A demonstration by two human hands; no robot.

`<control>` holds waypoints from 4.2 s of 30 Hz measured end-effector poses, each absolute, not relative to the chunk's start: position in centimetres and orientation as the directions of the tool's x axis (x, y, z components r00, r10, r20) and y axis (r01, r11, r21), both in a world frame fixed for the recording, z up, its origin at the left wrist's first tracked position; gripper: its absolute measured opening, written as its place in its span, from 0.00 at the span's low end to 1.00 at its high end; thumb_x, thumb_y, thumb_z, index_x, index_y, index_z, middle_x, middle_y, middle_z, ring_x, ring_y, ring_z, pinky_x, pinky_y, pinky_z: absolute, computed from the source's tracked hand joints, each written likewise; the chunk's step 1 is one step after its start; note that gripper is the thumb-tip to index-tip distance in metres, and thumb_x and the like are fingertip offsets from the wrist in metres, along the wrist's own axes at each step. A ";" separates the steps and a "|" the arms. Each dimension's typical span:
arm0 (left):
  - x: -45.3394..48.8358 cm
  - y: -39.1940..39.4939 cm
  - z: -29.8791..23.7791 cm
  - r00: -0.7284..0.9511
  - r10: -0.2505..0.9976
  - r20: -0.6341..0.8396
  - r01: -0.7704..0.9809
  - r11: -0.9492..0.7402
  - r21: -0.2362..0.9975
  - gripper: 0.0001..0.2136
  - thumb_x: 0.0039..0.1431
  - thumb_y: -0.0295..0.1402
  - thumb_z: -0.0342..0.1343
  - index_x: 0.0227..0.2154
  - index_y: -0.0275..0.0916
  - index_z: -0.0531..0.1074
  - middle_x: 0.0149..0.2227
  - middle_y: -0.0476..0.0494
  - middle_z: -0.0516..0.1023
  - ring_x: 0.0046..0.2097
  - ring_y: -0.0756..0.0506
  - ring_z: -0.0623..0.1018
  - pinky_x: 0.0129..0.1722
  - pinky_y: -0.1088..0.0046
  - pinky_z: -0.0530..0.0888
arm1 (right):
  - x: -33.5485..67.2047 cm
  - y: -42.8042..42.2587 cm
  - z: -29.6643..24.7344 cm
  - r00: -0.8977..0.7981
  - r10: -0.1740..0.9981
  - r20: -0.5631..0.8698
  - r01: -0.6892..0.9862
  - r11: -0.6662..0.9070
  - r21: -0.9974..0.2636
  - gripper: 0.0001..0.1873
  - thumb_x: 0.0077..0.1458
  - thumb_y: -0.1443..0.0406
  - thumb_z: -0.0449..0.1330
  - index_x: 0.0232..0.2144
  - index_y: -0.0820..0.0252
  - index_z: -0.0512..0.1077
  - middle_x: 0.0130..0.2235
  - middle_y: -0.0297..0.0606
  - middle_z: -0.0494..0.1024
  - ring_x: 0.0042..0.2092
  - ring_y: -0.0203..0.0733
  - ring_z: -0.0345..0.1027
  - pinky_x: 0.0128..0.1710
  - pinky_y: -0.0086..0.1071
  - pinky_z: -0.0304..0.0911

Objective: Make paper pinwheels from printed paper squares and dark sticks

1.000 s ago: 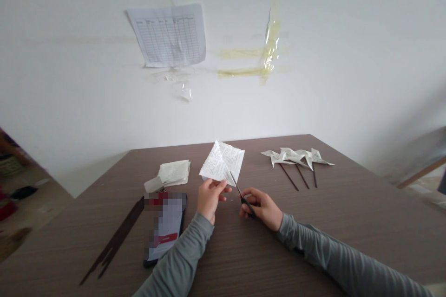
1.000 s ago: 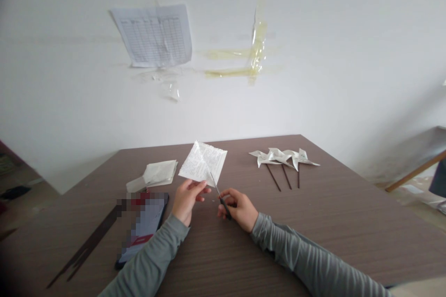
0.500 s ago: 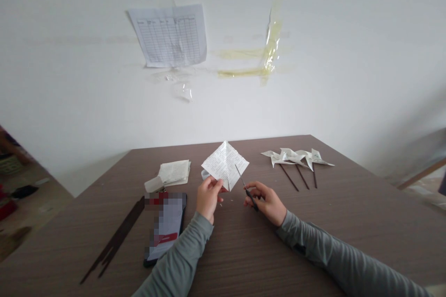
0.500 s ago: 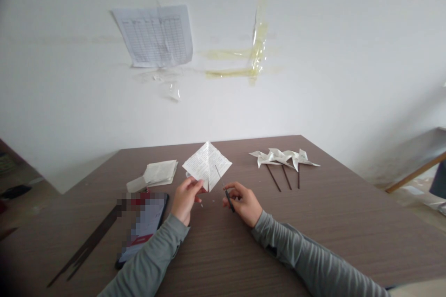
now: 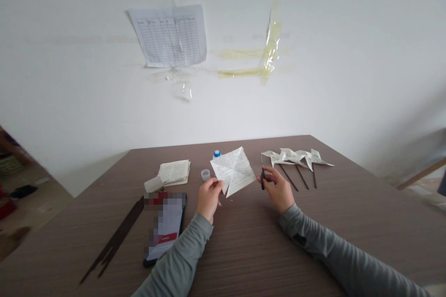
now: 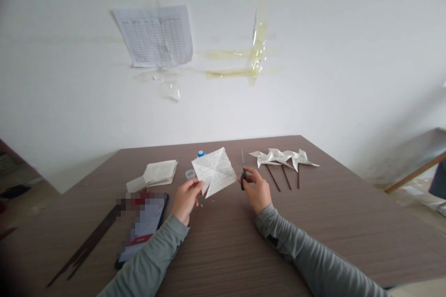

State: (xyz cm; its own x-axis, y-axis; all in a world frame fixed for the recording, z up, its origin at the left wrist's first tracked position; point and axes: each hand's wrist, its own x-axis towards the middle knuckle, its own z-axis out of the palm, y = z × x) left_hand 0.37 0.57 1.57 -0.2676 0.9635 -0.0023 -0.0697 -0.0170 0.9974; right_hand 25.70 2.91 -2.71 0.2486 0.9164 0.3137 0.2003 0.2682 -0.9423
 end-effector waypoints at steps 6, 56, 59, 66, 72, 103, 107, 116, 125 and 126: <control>0.5 0.4 1.8 -0.241 0.970 -0.022 -0.056 0.009 0.998 0.09 0.50 0.38 0.79 0.27 0.42 0.86 0.23 0.48 0.83 0.24 0.48 0.75 0.18 0.78 0.62 | 25.3 3.0 -2.9 0.204 0.940 0.273 0.151 0.245 -0.958 0.37 0.47 0.34 0.83 0.47 0.49 0.82 0.38 0.47 0.94 0.43 0.64 0.86 0.48 0.54 0.79; 0.6 0.4 2.0 -0.188 0.980 -0.062 -0.037 0.056 0.998 0.09 0.49 0.36 0.80 0.28 0.40 0.86 0.25 0.51 0.83 0.23 0.50 0.72 0.18 0.77 0.57 | 24.1 3.4 -3.8 0.158 0.970 0.185 -0.035 0.193 -0.981 0.45 0.34 0.31 0.89 0.42 0.49 0.79 0.28 0.35 0.88 0.30 0.49 0.76 0.34 0.41 0.66; 0.9 0.3 1.9 -0.177 0.981 -0.074 -0.057 0.065 0.996 0.09 0.50 0.34 0.81 0.30 0.40 0.86 0.28 0.47 0.87 0.28 0.47 0.81 0.18 0.78 0.60 | 24.1 3.4 -3.6 0.192 0.964 0.184 -0.047 0.197 -0.979 0.47 0.32 0.29 0.90 0.41 0.48 0.79 0.28 0.36 0.88 0.29 0.51 0.77 0.33 0.42 0.68; 1.1 0.1 1.6 -0.146 0.985 -0.095 -0.075 0.085 0.994 0.10 0.51 0.29 0.82 0.36 0.39 0.89 0.32 0.41 0.93 0.36 0.40 0.93 0.18 0.80 0.62 | 24.3 3.2 -3.4 0.192 0.963 0.189 -0.076 0.207 -0.975 0.48 0.32 0.28 0.92 0.42 0.45 0.80 0.31 0.42 0.92 0.32 0.59 0.82 0.35 0.49 0.76; 0.5 0.5 1.5 -0.147 0.986 -0.074 -0.075 0.064 0.995 0.10 0.54 0.30 0.81 0.39 0.38 0.91 0.33 0.40 0.94 0.37 0.39 0.93 0.18 0.80 0.63 | 24.7 3.4 -3.5 0.202 0.960 0.192 -0.062 0.208 -0.976 0.47 0.33 0.28 0.92 0.42 0.44 0.80 0.32 0.45 0.92 0.37 0.68 0.87 0.38 0.55 0.79; 1.9 0.1 -0.4 -0.106 0.991 -0.078 -0.117 0.065 0.991 0.13 0.51 0.30 0.85 0.39 0.39 0.91 0.38 0.37 0.97 0.36 0.37 0.94 0.20 0.77 0.68 | 23.4 2.5 -2.7 0.178 0.962 0.205 -0.100 0.225 -0.969 0.45 0.36 0.30 0.93 0.42 0.44 0.80 0.30 0.42 0.90 0.34 0.62 0.83 0.36 0.53 0.78; 1.6 0.2 0.0 -0.155 0.986 -0.063 -0.107 0.046 0.993 0.15 0.49 0.32 0.88 0.37 0.40 0.90 0.37 0.38 0.96 0.36 0.37 0.94 0.20 0.77 0.67 | 23.5 2.8 -3.1 0.160 0.973 0.167 -0.119 0.187 -0.975 0.48 0.30 0.30 0.94 0.42 0.46 0.80 0.31 0.40 0.91 0.34 0.59 0.85 0.35 0.48 0.78; 1.1 -0.1 1.5 -0.274 0.961 -0.046 -0.100 0.019 0.995 0.10 0.52 0.31 0.81 0.35 0.41 0.86 0.35 0.41 0.94 0.38 0.37 0.95 0.17 0.80 0.62 | 24.2 2.6 -3.4 0.017 0.993 0.113 -0.109 0.115 -0.987 0.38 0.44 0.33 0.89 0.41 0.48 0.83 0.35 0.45 0.95 0.36 0.57 0.87 0.43 0.50 0.84; 0.6 0.2 1.7 -0.300 0.954 -0.018 -0.099 -0.013 0.995 0.12 0.51 0.35 0.83 0.35 0.41 0.85 0.35 0.40 0.94 0.40 0.35 0.96 0.19 0.78 0.66 | 24.0 1.6 -3.6 -0.167 0.978 0.124 -0.066 0.114 -0.991 0.38 0.53 0.28 0.87 0.43 0.48 0.83 0.36 0.43 0.96 0.36 0.54 0.87 0.45 0.49 0.83; 0.5 0.2 1.7 -0.304 0.952 -0.015 -0.098 -0.016 0.995 0.13 0.51 0.35 0.84 0.35 0.41 0.85 0.36 0.40 0.94 0.40 0.34 0.96 0.19 0.78 0.66 | 24.0 1.5 -3.6 -0.190 0.974 0.119 -0.062 0.109 -0.992 0.39 0.53 0.28 0.87 0.43 0.48 0.83 0.36 0.43 0.96 0.36 0.54 0.87 0.45 0.48 0.82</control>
State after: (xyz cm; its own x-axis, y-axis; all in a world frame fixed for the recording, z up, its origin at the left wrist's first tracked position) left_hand 0.50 0.24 1.66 -0.3043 0.9525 -0.0145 -0.0982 -0.0162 0.9950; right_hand 23.98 1.47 -3.62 -0.1905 0.9745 0.1188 -0.0618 0.1089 -0.9921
